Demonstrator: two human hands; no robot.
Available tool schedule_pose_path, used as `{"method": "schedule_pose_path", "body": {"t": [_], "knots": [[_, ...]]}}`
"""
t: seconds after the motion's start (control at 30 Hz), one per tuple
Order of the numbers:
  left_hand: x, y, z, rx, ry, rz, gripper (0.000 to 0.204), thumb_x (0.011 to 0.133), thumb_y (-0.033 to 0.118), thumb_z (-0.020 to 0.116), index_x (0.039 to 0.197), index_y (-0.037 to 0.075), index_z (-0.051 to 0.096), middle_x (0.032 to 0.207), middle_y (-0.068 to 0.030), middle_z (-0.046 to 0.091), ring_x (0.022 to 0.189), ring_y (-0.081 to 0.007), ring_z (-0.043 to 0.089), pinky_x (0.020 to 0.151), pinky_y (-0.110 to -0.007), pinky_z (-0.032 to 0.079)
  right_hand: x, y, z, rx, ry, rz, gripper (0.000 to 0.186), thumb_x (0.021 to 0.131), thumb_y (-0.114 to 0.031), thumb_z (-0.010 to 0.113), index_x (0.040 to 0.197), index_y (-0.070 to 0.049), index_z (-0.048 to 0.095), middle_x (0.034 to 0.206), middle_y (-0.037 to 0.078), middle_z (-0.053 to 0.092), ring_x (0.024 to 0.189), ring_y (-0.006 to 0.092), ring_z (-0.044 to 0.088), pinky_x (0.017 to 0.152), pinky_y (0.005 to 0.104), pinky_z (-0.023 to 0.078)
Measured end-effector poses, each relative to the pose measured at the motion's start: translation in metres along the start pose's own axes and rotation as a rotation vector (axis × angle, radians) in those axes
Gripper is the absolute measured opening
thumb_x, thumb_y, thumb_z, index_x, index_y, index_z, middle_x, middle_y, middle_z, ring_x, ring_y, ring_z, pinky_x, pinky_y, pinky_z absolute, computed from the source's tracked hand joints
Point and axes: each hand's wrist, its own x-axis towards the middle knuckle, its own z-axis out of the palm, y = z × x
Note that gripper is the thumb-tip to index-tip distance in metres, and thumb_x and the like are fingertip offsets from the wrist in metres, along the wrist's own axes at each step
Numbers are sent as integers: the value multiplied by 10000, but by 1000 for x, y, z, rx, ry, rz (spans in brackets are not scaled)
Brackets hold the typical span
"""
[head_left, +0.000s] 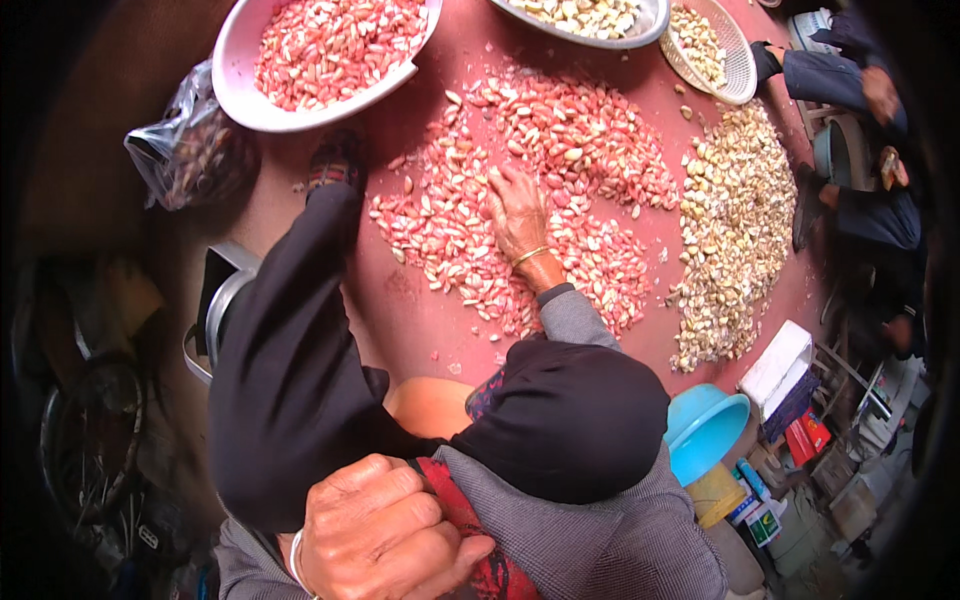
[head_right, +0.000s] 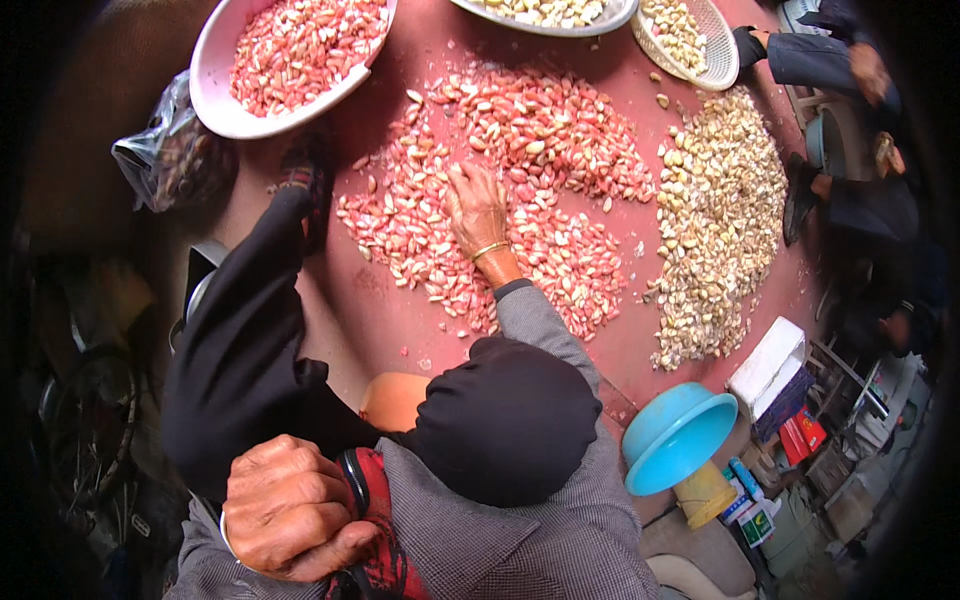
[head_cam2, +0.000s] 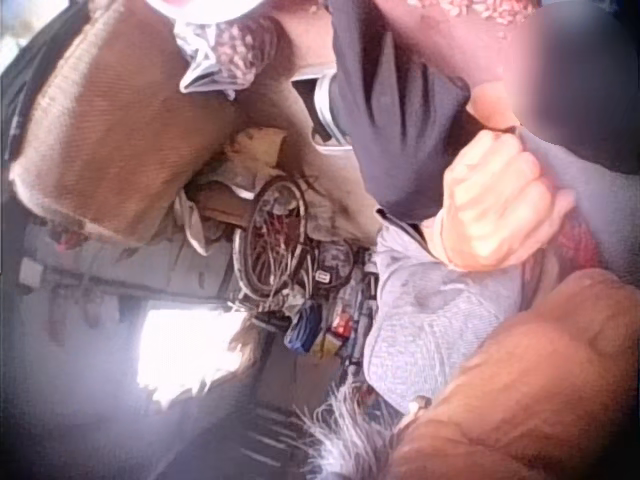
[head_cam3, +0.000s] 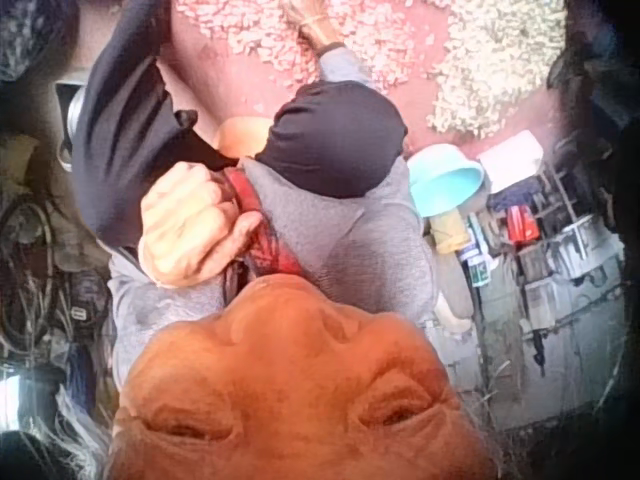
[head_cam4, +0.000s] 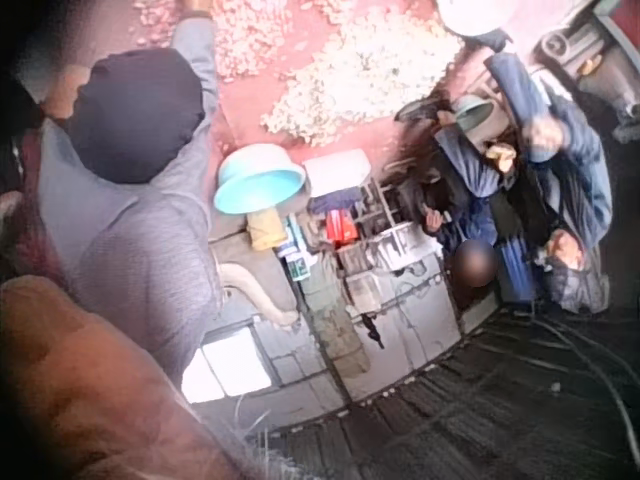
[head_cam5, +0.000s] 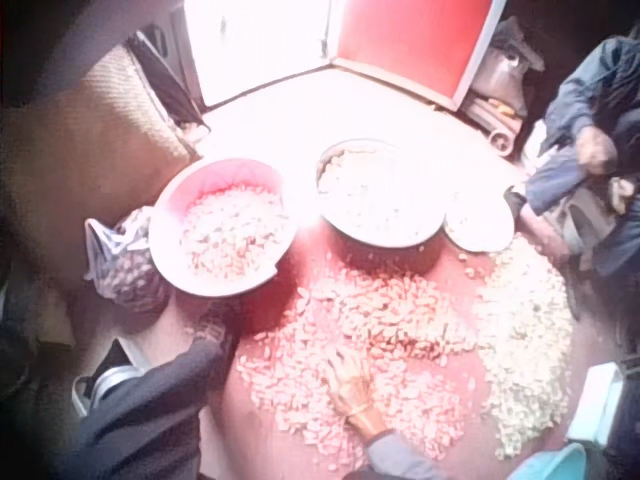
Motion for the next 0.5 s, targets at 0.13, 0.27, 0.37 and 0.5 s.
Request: {"method": "schedule_pose_path", "body": {"t": [0.13, 0.27, 0.37, 0.5], "knots": [[0, 2, 2, -2, -1, -26, 289, 735, 131, 817, 610, 40, 573, 561, -59, 537, 469, -194, 539, 475, -294, 377, 10, 4, -7, 4, 88, 1, 363, 937, -182, 588, 1270, -39, 602, 1325, 131, 564, 1241, 316, 498, 1035, 448, 391], [1, 2, -1, 0, -4, -29, 289, 727, 133, 821, 607, 45, 573, 557, -58, 531, 469, -191, 536, 476, -296, 384, 35, 1, -4, -89, 82, 0, 399, 937, -180, 571, 1305, -27, 576, 1369, 157, 528, 1261, 330, 484, 1059, 449, 384], [0, 1, -5, 5, 21, -28, 291, 720, 132, 824, 601, 48, 572, 553, -56, 528, 470, -191, 538, 482, -295, 394, 29, -6, 2, -126, 57, -28, 400, 925, -182, 591, 1299, -39, 582, 1366, 165, 523, 1269, 334, 476, 1064, 461, 373], [-2, 3, -9, 14, 54, -60, 292, 721, 133, 819, 595, 47, 570, 554, -58, 533, 470, -195, 542, 485, -296, 405, -4, -16, 3, -69, 49, -19, 362, 911, -151, 613, 1263, -67, 610, 1356, 147, 530, 1273, 328, 477, 1069, 465, 366]]}}
